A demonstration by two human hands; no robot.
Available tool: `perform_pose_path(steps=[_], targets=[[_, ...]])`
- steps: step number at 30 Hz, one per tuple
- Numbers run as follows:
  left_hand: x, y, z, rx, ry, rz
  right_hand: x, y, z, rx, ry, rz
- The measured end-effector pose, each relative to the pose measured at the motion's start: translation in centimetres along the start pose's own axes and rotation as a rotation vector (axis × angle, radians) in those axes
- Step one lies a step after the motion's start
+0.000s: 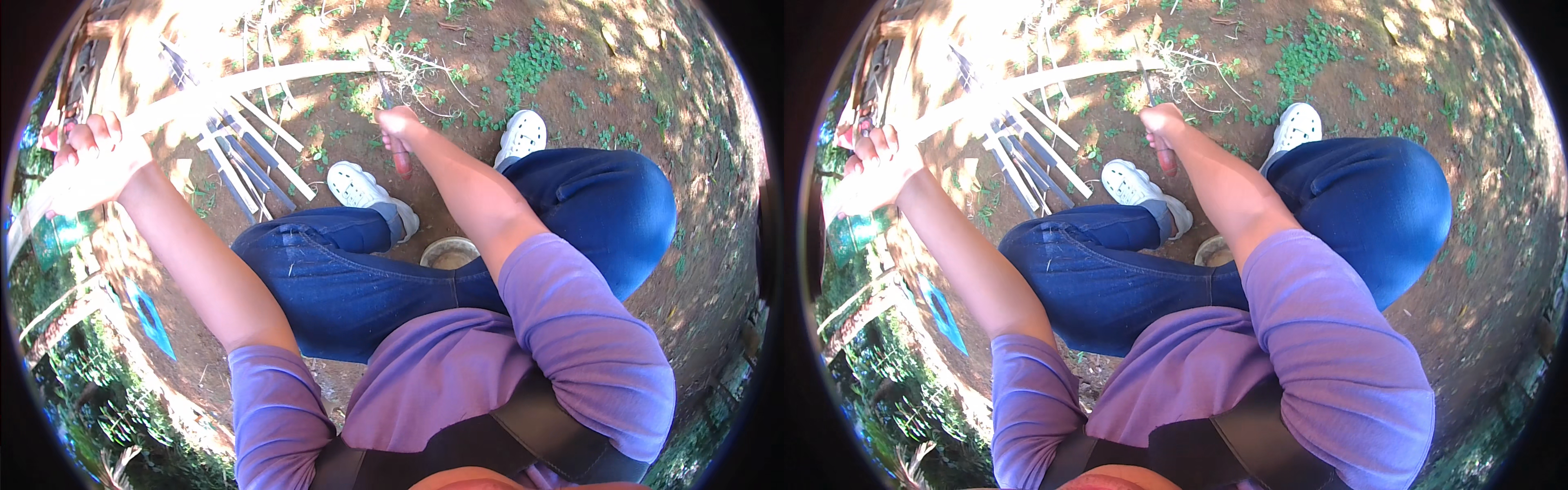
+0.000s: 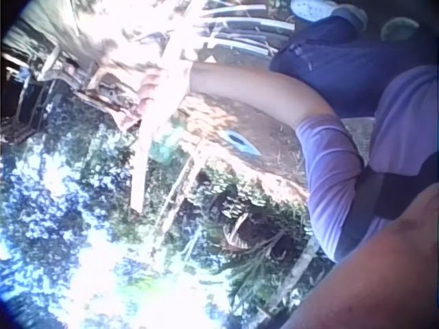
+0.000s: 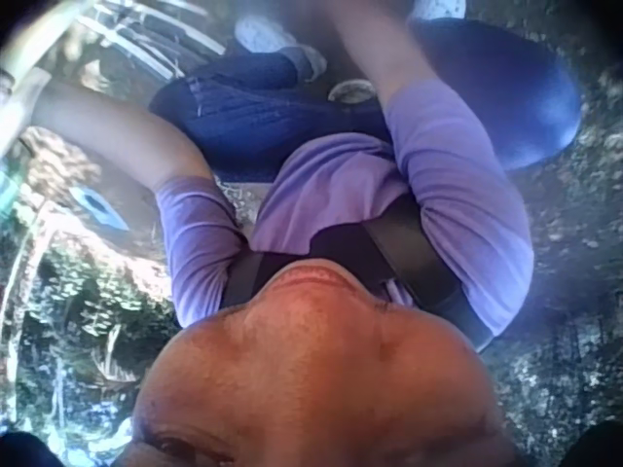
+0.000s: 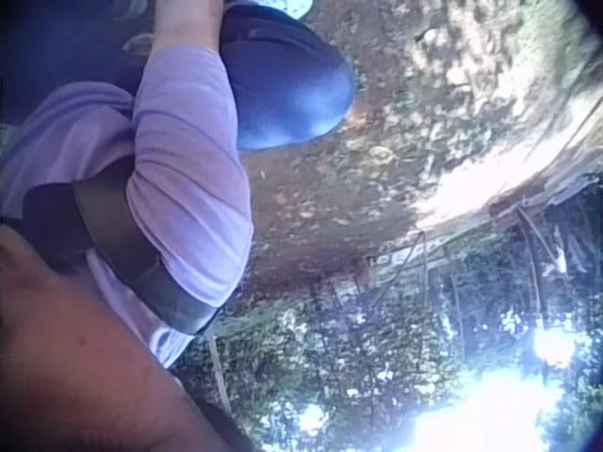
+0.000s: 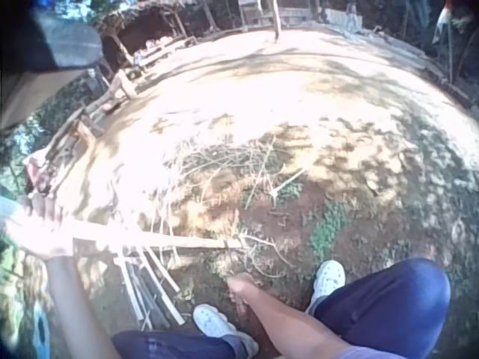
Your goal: The person is sitting outdoors and using a knife to scrape the outer layer off long bamboo strips. They hold a strip in one hand while running the blade along its length with the other, repeatedly shaving off thin layers of material.
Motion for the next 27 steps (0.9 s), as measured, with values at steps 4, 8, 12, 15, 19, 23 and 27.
perform_pose_path(steps=[4, 8, 12, 15, 19, 23, 27], targets=[[-0.3, -0.2, -0.2, -0.004, 0.017, 0.014, 2.2, 1.1, -1.3, 0.046, -0.01, 0.068], [-0.3, -0.8, -0.3, -0.038, 0.02, -0.038, 5.4, 6.1, -4.0, 0.146, -0.162, 0.122], [-0.1, -0.4, -0.3, 0.069, -0.038, -0.03, 3.1, 2.6, -3.7, 0.017, -0.093, -0.094], [0.5, 1.6, 0.1, 0.254, -0.095, -0.09, 0.9, 0.6, -2.0, -0.018, 0.031, 0.027], [1.0, 1.3, 0.7, 0.366, -0.103, -0.132, 3.0, 2.2, -1.5, 0.078, -0.032, 0.048], [1.1, 1.1, 1.5, 0.385, -0.128, -0.119, 4.6, 6.6, -3.6, 0.027, -0.131, 0.161], [2.5, 2.2, 3.7, 0.252, -0.188, 0.045, 2.9, 5.5, -1.2, 0.072, -0.099, 0.082]])
Point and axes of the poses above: each hand's wrist, its own z-axis away from the middle knuckle, its own y-axis out of the back of the hand, x = y × z, the point moved 9 cm from there along -z, towards the middle knuckle, and after that the axes turned 12 degrees about -y, right-handed, at the moved point
